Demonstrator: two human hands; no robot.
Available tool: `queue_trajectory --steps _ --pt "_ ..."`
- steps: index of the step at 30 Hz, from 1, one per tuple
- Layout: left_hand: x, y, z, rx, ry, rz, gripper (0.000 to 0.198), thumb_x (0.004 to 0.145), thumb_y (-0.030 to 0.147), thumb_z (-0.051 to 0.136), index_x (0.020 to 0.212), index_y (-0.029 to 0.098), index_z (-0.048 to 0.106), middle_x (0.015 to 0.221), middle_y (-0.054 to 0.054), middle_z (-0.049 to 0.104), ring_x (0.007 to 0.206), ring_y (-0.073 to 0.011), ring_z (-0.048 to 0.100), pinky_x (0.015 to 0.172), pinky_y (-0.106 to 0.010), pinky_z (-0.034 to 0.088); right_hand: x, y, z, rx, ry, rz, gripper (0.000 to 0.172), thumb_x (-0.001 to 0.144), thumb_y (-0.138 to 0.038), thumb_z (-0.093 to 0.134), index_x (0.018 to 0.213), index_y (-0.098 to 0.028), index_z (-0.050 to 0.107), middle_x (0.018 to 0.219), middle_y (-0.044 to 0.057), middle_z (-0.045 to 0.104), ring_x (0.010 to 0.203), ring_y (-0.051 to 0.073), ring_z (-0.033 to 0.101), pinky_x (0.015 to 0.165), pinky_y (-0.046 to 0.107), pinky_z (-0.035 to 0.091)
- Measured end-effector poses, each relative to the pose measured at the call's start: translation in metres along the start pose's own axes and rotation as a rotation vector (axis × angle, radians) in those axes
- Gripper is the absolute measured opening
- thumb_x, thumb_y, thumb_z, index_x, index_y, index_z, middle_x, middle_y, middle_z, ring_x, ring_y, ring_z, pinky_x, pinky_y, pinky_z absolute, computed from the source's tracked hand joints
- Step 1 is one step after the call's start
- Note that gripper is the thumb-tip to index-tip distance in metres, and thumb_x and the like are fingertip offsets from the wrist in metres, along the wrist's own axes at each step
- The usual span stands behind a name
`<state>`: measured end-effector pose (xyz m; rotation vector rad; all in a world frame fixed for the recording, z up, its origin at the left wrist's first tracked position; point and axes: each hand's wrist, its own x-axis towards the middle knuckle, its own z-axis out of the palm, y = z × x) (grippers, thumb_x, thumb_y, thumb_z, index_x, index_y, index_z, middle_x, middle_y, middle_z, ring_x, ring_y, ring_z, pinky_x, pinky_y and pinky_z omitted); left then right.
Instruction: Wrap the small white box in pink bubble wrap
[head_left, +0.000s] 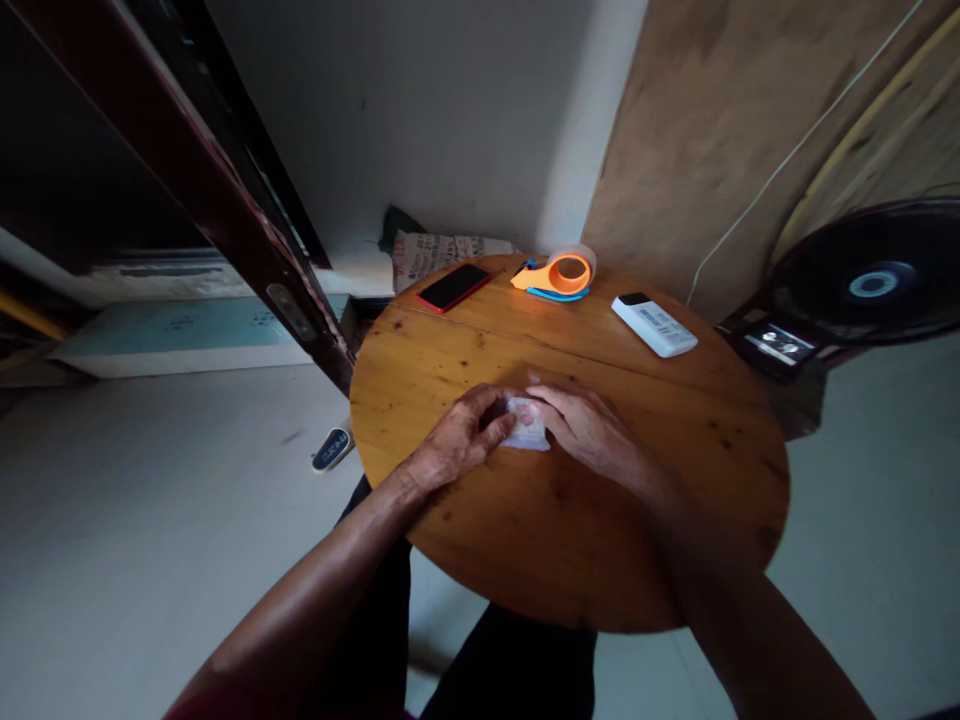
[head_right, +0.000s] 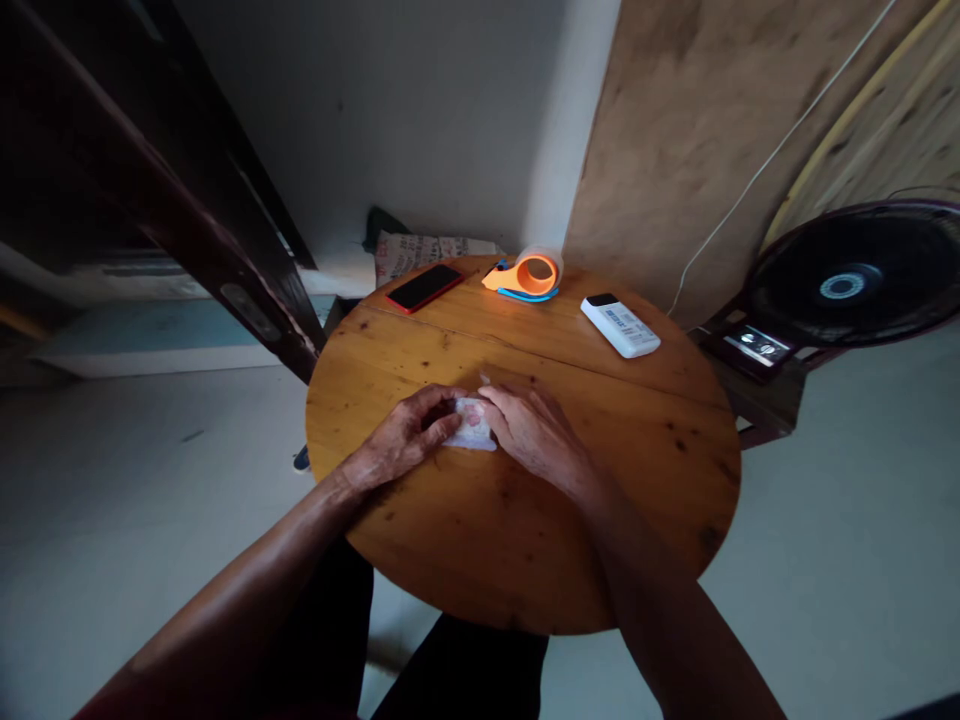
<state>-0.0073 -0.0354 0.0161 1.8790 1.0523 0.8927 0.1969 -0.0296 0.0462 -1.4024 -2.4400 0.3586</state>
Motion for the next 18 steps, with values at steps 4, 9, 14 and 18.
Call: queue_trajectory --steps 4,9,14,18 --pt "-0.0003 -0.0004 0.0002 -0.012 -0.001 0.012 0.034 0.092 0.037 0.052 0.120 0.018 0.059 0.108 -0.009 0.063 0.096 -0.0187 0.059 0.083 -0.031 0.049 0.0000 -0.0027 -0.0016 0.034 0.042 -0.049 0.026 0.097 -0.026 0.044 0.109 -0.022 0.066 0.108 0.005 0.071 0.100 0.019 0.065 0.087 0.032 0.046" --pt "-0.0004 0.0004 0.0000 -0.004 0.003 0.024 0.033 0.092 0.037 0.052 0.118 0.019 0.060 0.107 -0.008 0.063 0.095 -0.0184 0.059 0.084 -0.031 0.048 0.0010 -0.0031 -0.0015 0.028 0.063 -0.051 0.023 0.095 -0.024 0.047 0.105 -0.021 0.067 0.107 0.005 0.071 0.100 0.019 0.065 0.086 0.031 0.047" --pt "0.0002 0.0035 -0.0009 0.004 0.010 0.014 0.033 0.091 0.038 0.052 0.117 0.018 0.060 0.107 -0.009 0.064 0.096 -0.0191 0.059 0.085 -0.033 0.048 0.0003 -0.0007 -0.0004 0.052 0.075 -0.095 0.023 0.094 -0.023 0.048 0.107 -0.023 0.067 0.109 0.004 0.071 0.099 0.019 0.065 0.086 0.030 0.048" --pt "0.0007 0.0041 -0.0013 0.007 0.009 0.021 0.032 0.091 0.036 0.053 0.116 0.017 0.060 0.106 -0.009 0.064 0.096 -0.0193 0.060 0.085 -0.033 0.049 0.0001 0.0012 0.0007 0.048 0.081 -0.100 0.023 0.093 -0.024 0.050 0.106 -0.023 0.068 0.112 0.005 0.071 0.100 0.019 0.065 0.085 0.030 0.048"
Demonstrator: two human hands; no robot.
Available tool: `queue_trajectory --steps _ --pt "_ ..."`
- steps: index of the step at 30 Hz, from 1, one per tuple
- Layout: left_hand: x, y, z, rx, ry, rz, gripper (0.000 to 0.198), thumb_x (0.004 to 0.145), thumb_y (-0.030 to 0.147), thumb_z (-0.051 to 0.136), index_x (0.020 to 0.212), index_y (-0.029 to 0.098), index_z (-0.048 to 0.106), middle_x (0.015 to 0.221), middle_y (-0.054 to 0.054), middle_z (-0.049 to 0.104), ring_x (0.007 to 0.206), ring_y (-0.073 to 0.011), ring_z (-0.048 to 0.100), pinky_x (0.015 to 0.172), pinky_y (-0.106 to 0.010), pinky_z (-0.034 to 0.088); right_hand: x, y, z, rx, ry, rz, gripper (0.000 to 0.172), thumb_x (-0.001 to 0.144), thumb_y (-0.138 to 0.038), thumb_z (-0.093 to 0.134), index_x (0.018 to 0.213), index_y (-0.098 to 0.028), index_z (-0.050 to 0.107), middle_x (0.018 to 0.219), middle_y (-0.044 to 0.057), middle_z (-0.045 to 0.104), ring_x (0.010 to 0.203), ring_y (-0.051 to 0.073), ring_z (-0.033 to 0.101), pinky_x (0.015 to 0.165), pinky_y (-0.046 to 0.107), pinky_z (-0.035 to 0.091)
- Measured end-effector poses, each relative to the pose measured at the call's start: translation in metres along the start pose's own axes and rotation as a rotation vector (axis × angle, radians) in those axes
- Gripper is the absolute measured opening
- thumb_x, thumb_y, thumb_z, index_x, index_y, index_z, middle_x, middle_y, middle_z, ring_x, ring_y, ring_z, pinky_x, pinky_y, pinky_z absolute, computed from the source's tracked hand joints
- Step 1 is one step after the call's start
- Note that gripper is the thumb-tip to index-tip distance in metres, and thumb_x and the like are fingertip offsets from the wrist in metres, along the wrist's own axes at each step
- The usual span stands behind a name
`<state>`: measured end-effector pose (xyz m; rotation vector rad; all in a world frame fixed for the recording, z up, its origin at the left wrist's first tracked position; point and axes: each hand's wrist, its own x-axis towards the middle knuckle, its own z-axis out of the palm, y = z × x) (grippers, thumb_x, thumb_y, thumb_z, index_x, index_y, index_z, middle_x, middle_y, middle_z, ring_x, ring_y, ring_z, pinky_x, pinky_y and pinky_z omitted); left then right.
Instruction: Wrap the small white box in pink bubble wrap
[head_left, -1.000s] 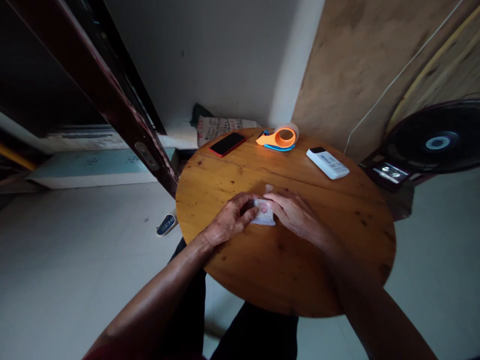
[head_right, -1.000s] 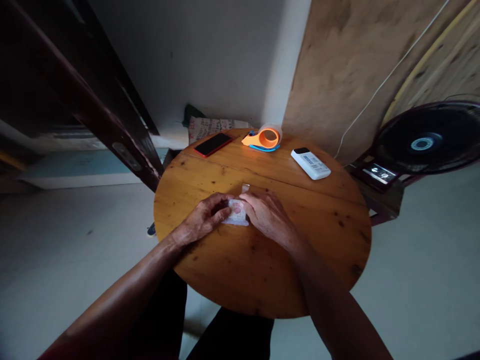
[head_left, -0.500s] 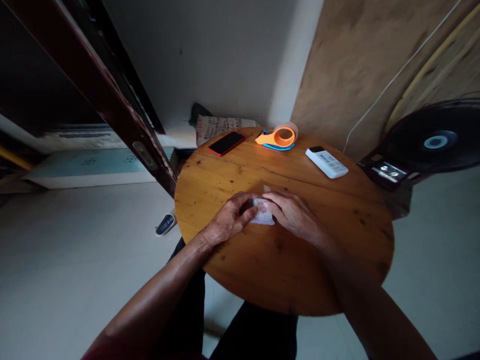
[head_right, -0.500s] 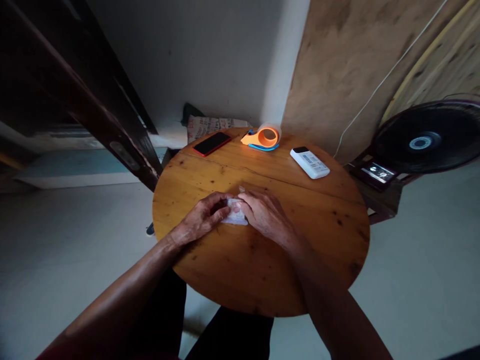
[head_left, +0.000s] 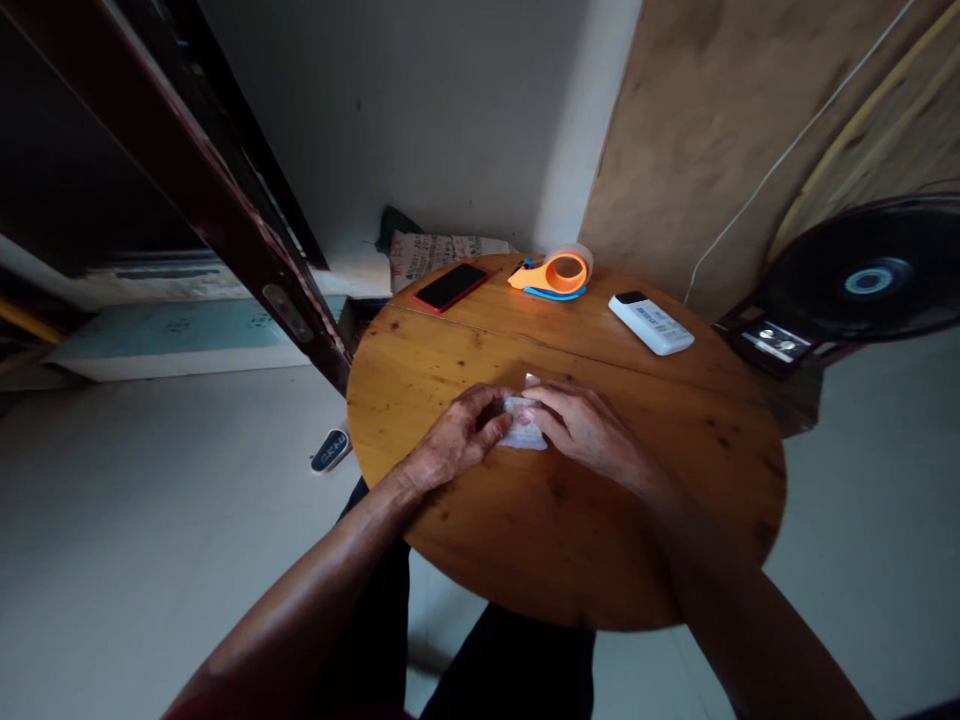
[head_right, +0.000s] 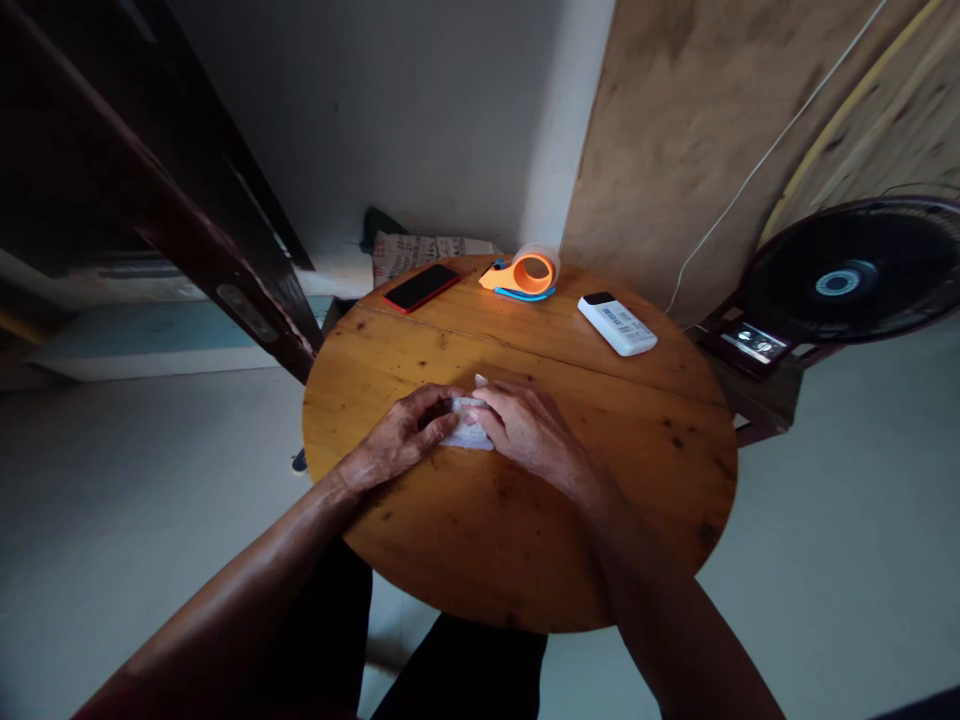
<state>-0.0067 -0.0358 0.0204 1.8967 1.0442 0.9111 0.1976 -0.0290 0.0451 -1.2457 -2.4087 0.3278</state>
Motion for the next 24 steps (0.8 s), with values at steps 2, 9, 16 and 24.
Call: queue_trajectory --steps 2,9,16,24 --pt "0.0001 -0.0007 0.0000 0.003 -0.001 -0.001 0.031 0.091 0.035 0.052 0.115 0.017 0.060 0.107 -0.009 0.064 0.096 -0.0191 0.060 0.085 -0.033 0.049 0.0001 0.0006 0.0000 0.006 -0.006 -0.005 0.022 0.093 -0.024 0.050 0.104 -0.023 0.069 0.108 0.004 0.071 0.097 0.019 0.066 0.083 0.029 0.048" --pt "0.0000 -0.0028 -0.0003 0.037 -0.013 0.001 0.032 0.091 0.034 0.051 0.118 0.018 0.058 0.108 -0.009 0.064 0.098 -0.0195 0.059 0.087 -0.034 0.049 0.0007 -0.0006 -0.0032 0.035 -0.004 -0.003 0.024 0.093 -0.023 0.049 0.106 -0.022 0.069 0.103 0.004 0.071 0.095 0.018 0.064 0.082 0.028 0.046" --pt "0.0002 -0.0010 -0.0005 0.021 -0.012 -0.003 0.033 0.091 0.037 0.051 0.117 0.017 0.059 0.107 -0.010 0.064 0.097 -0.0195 0.059 0.086 -0.034 0.049 0.0008 -0.0024 -0.0047 0.060 -0.006 0.022 0.025 0.093 -0.024 0.049 0.108 -0.023 0.068 0.105 0.004 0.071 0.098 0.019 0.064 0.084 0.029 0.047" --pt "-0.0008 -0.0036 0.0003 0.007 -0.005 0.003 0.033 0.092 0.037 0.051 0.118 0.018 0.059 0.106 -0.009 0.063 0.095 -0.0188 0.059 0.084 -0.032 0.049 0.0004 0.0012 0.0016 0.086 0.054 0.027 0.023 0.090 -0.024 0.052 0.105 -0.024 0.069 0.102 0.003 0.072 0.092 0.018 0.066 0.078 0.029 0.049"
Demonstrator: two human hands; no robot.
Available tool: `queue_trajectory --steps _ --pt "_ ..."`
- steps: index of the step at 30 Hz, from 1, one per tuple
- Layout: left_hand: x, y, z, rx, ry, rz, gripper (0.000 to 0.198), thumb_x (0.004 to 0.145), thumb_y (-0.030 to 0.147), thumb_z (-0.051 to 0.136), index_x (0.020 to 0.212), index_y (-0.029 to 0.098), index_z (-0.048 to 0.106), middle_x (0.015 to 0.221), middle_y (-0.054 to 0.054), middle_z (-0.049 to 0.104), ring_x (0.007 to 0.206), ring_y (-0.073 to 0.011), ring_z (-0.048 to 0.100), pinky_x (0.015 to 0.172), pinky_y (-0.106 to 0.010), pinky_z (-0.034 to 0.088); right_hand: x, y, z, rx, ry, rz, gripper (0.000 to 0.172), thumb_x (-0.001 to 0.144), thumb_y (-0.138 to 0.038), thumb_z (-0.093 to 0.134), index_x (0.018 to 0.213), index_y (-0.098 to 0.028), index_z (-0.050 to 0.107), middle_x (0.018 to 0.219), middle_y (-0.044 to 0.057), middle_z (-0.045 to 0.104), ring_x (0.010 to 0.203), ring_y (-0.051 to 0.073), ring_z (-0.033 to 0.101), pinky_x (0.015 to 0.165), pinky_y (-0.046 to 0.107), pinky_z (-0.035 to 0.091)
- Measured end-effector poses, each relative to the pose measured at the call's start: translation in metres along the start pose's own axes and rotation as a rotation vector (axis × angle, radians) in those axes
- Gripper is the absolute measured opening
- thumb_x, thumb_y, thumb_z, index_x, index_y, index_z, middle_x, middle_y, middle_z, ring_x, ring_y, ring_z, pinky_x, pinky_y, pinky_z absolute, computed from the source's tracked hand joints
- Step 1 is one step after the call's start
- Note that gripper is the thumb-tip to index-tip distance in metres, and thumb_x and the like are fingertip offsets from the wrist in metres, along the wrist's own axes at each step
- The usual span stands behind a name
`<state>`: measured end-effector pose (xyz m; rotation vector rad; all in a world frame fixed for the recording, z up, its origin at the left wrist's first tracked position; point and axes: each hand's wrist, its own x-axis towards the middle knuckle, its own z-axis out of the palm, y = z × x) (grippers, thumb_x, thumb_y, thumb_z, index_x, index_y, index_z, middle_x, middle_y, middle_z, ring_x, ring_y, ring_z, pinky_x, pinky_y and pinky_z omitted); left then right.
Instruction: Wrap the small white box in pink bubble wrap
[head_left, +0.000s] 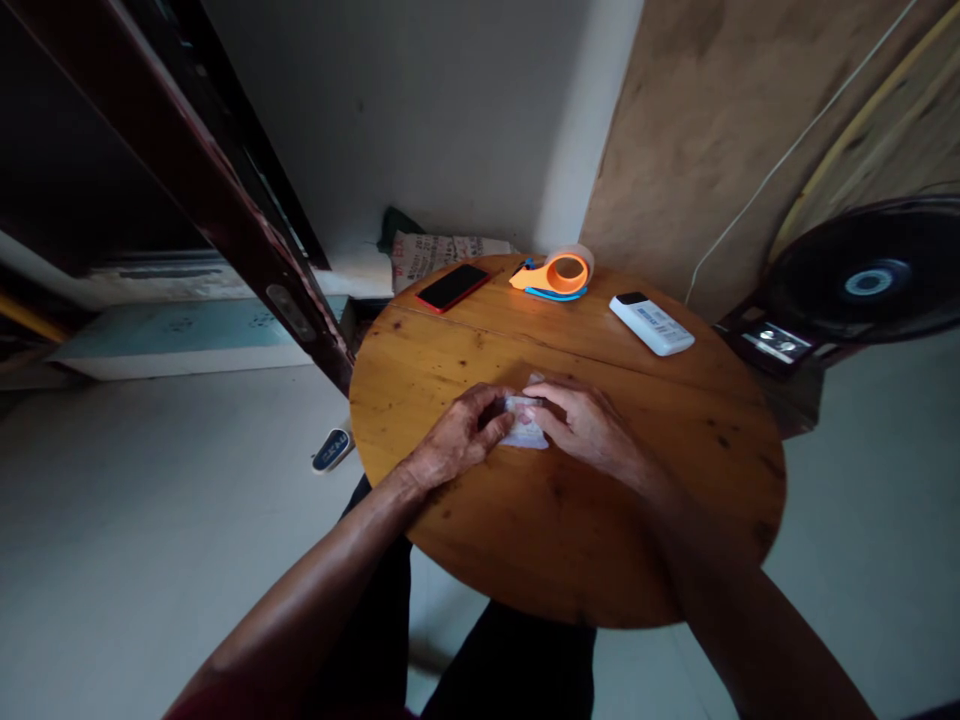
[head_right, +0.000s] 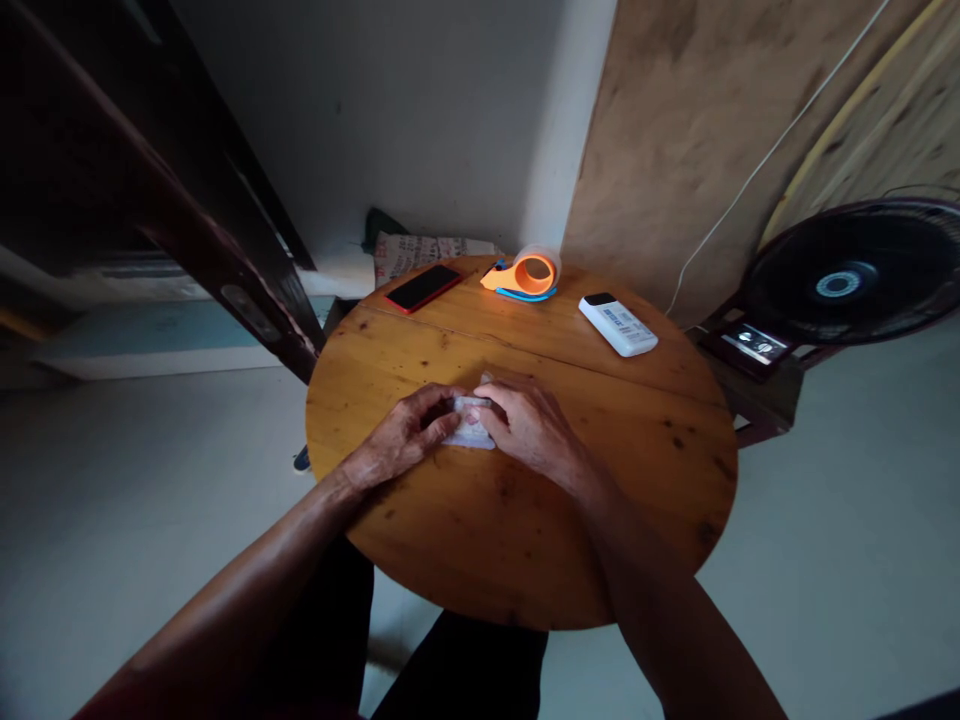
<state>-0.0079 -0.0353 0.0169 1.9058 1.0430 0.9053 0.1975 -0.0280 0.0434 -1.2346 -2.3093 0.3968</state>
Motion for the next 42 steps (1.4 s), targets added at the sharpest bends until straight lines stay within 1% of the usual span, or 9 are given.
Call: queue_trajectory --steps 5,10,16,20,25,32,38,42 --pt "0.000 0.001 0.000 -0.018 -0.005 -0.010 0.034 0.092 0.038 0.051 0.119 0.019 0.059 0.107 -0.009 0.064 0.095 -0.0186 0.060 0.083 -0.031 0.049 0.001 0.001 0.002 0.007 0.032 -0.013 0.023 0.089 -0.023 0.053 0.106 -0.024 0.069 0.104 0.005 0.071 0.096 0.019 0.065 0.082 0.031 0.049" --pt "0.001 0.000 0.001 -0.043 0.005 -0.007 0.034 0.091 0.040 0.053 0.116 0.018 0.061 0.105 -0.009 0.064 0.094 -0.0182 0.061 0.083 -0.031 0.049 0.002 0.001 0.005 0.012 0.057 -0.061 0.017 0.089 -0.024 0.055 0.097 -0.022 0.070 0.097 0.005 0.072 0.089 0.018 0.066 0.081 0.031 0.049" --pt "0.001 -0.003 0.002 -0.099 0.008 -0.019 0.033 0.090 0.040 0.055 0.114 0.018 0.061 0.107 -0.009 0.065 0.095 -0.0181 0.061 0.084 -0.031 0.050 0.001 0.002 0.008 -0.059 0.108 -0.145 0.015 0.089 -0.023 0.057 0.098 -0.023 0.070 0.111 0.005 0.072 0.103 0.020 0.065 0.090 0.035 0.045" --pt "0.001 -0.003 0.002 -0.110 0.005 -0.036 0.035 0.089 0.040 0.055 0.116 0.018 0.060 0.109 -0.009 0.065 0.098 -0.0190 0.062 0.086 -0.033 0.050 0.001 0.004 0.009 -0.096 0.125 -0.174 0.018 0.089 -0.023 0.057 0.102 -0.023 0.069 0.109 0.005 0.073 0.100 0.020 0.066 0.089 0.036 0.044" --pt "0.002 -0.005 0.003 -0.126 0.006 -0.037 0.035 0.089 0.039 0.056 0.117 0.018 0.059 0.110 -0.010 0.065 0.099 -0.0194 0.061 0.086 -0.034 0.051 0.001 0.003 0.010 -0.102 0.163 -0.211 0.018 0.090 -0.023 0.056 0.100 -0.024 0.071 0.105 0.004 0.074 0.098 0.019 0.066 0.088 0.036 0.044" --pt "0.002 -0.008 0.004 -0.152 0.009 -0.040 0.036 0.089 0.039 0.056 0.118 0.017 0.059 0.110 -0.010 0.065 0.098 -0.0193 0.062 0.086 -0.033 0.051 -0.001 -0.001 0.006 -0.174 0.127 -0.256 0.022 0.094 -0.024 0.050 0.103 -0.025 0.071 0.109 0.003 0.073 0.096 0.018 0.065 0.089 0.036 0.042" --pt "0.002 -0.013 0.007 -0.191 0.038 -0.036 0.043 0.088 0.039 0.058 0.124 0.015 0.056 0.113 -0.012 0.065 0.100 -0.0196 0.062 0.087 -0.033 0.051 -0.001 -0.003 0.001 -0.195 0.071 -0.293 0.021 0.094 -0.023 0.049 0.096 -0.024 0.071 0.102 0.002 0.074 0.093 0.019 0.065 0.088 0.037 0.039" --pt "0.003 -0.012 0.007 -0.170 0.029 -0.020 0.039 0.089 0.037 0.058 0.122 0.017 0.059 0.114 -0.011 0.065 0.103 -0.0207 0.061 0.091 -0.035 0.051 -0.001 -0.006 -0.001 -0.245 0.065 -0.314 0.023 0.094 -0.020 0.048 0.093 -0.023 0.071 0.099 0.004 0.074 0.088 0.019 0.064 0.085 0.037 0.038"
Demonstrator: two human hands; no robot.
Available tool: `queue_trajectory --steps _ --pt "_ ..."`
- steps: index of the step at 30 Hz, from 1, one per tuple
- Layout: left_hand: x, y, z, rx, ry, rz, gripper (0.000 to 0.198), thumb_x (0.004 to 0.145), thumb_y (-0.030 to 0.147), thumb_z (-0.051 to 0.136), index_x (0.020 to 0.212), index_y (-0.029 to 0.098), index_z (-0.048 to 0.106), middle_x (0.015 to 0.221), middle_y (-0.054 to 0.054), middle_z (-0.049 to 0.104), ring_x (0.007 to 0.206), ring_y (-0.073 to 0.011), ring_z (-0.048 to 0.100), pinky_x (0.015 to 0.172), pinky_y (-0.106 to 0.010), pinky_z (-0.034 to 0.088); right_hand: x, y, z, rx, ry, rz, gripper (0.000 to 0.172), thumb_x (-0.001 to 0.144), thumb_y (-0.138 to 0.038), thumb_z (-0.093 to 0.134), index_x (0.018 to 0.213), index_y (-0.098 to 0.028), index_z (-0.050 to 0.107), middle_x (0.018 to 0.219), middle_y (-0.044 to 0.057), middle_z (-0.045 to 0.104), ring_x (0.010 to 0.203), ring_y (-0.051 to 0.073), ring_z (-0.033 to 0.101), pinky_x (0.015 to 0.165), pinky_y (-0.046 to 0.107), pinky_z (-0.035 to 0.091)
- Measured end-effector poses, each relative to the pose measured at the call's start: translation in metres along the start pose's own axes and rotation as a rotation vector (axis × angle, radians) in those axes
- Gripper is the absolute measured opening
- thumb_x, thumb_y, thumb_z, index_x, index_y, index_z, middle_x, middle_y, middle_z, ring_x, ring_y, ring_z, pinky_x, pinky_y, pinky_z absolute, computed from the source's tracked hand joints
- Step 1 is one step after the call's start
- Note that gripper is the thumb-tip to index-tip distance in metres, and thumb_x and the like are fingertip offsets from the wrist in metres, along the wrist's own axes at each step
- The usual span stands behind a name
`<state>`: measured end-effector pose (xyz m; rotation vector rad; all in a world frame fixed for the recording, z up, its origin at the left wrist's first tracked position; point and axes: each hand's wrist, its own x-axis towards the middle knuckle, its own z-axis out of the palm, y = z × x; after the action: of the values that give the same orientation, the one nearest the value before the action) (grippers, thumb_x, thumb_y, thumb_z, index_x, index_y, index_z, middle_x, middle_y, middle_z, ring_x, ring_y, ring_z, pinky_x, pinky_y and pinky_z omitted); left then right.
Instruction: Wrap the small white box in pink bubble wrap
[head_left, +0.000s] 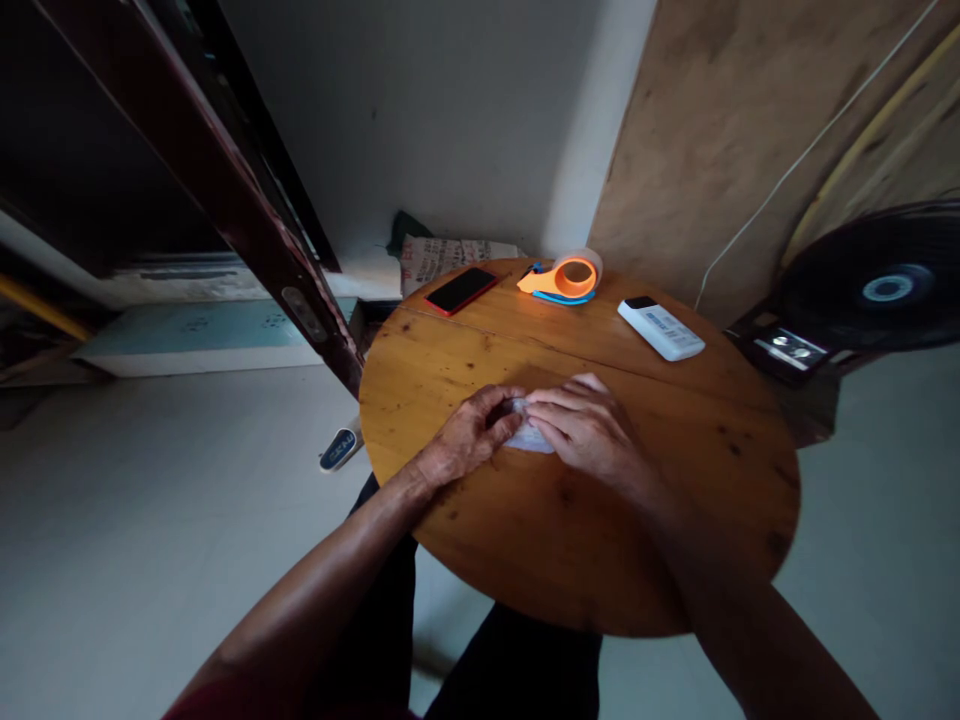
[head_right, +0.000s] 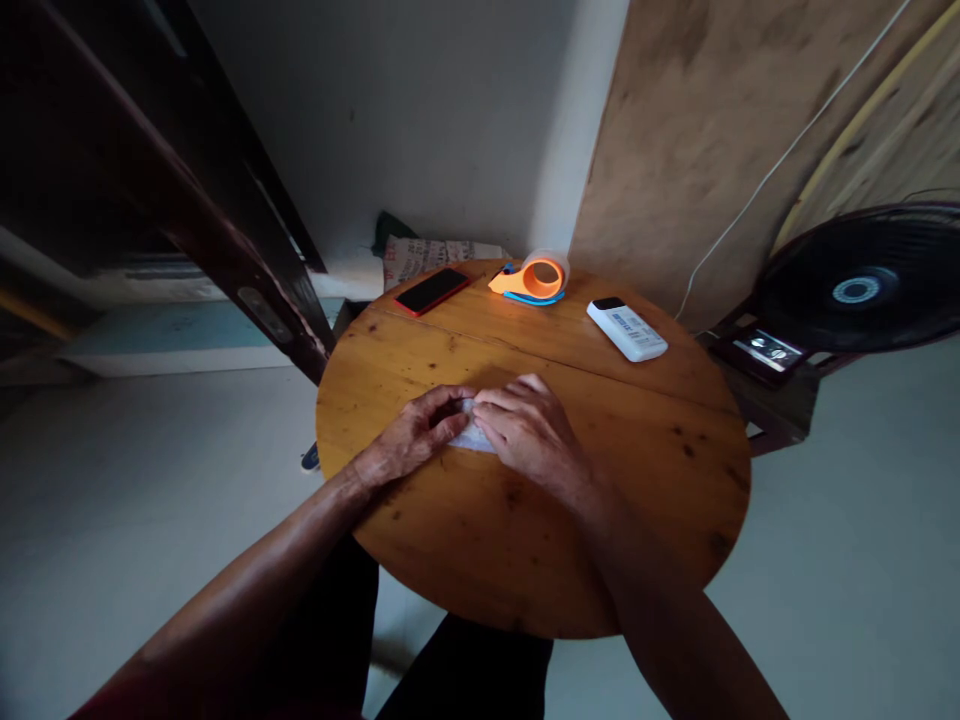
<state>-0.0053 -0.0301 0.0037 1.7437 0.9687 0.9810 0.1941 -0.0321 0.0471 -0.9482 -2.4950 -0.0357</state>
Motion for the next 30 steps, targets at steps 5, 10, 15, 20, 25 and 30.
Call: queue_trajectory --steps 5,10,15,20,25,30 --pt "0.000 0.002 0.000 0.022 0.010 0.020 0.035 0.089 0.036 0.057 0.120 0.019 0.060 0.116 -0.011 0.065 0.107 -0.0210 0.060 0.096 -0.038 0.049 0.001 -0.004 0.000 -0.050 -0.005 -0.045 0.025 0.094 -0.018 0.047 0.088 -0.023 0.071 0.097 0.003 0.074 0.085 0.018 0.063 0.084 0.037 0.038" --pt "0.001 0.001 -0.002 0.073 0.002 0.082 0.031 0.091 0.032 0.054 0.120 0.022 0.062 0.114 -0.009 0.063 0.106 -0.0195 0.059 0.097 -0.037 0.046 0.002 -0.003 0.000 -0.008 -0.003 -0.064 0.023 0.093 -0.017 0.049 0.086 -0.022 0.070 0.099 0.002 0.074 0.092 0.018 0.064 0.086 0.037 0.038" --pt "0.001 0.004 -0.003 0.080 -0.020 0.134 0.028 0.093 0.029 0.051 0.117 0.023 0.064 0.109 -0.007 0.062 0.104 -0.0179 0.058 0.095 -0.034 0.046 0.003 0.000 -0.002 0.114 0.029 -0.056 0.022 0.089 -0.015 0.052 0.080 -0.024 0.070 0.096 -0.001 0.075 0.091 0.017 0.066 0.087 0.037 0.039" --pt "0.002 0.008 -0.004 0.094 -0.040 0.125 0.027 0.094 0.029 0.050 0.116 0.023 0.065 0.106 -0.007 0.063 0.101 -0.0180 0.059 0.093 -0.033 0.047 0.004 -0.001 -0.005 0.302 0.092 0.004 0.020 0.087 -0.017 0.055 0.077 -0.024 0.070 0.086 0.000 0.075 0.082 0.016 0.068 0.089 0.038 0.042" --pt "0.001 0.010 -0.004 0.077 -0.043 0.109 0.027 0.094 0.030 0.050 0.114 0.021 0.067 0.104 -0.007 0.062 0.097 -0.0172 0.059 0.087 -0.031 0.048 0.002 0.005 -0.007 0.457 0.210 0.272 0.019 0.089 -0.026 0.055 0.080 -0.022 0.072 0.088 0.003 0.075 0.082 0.017 0.068 0.078 0.033 0.051" --pt "0.001 0.006 -0.003 0.070 -0.035 0.109 0.028 0.094 0.031 0.051 0.116 0.021 0.066 0.103 -0.007 0.062 0.093 -0.0166 0.059 0.084 -0.029 0.048 0.000 0.013 0.002 0.481 0.203 0.510 0.017 0.084 -0.029 0.059 0.091 -0.020 0.071 0.091 0.005 0.074 0.084 0.020 0.068 0.076 0.032 0.052"
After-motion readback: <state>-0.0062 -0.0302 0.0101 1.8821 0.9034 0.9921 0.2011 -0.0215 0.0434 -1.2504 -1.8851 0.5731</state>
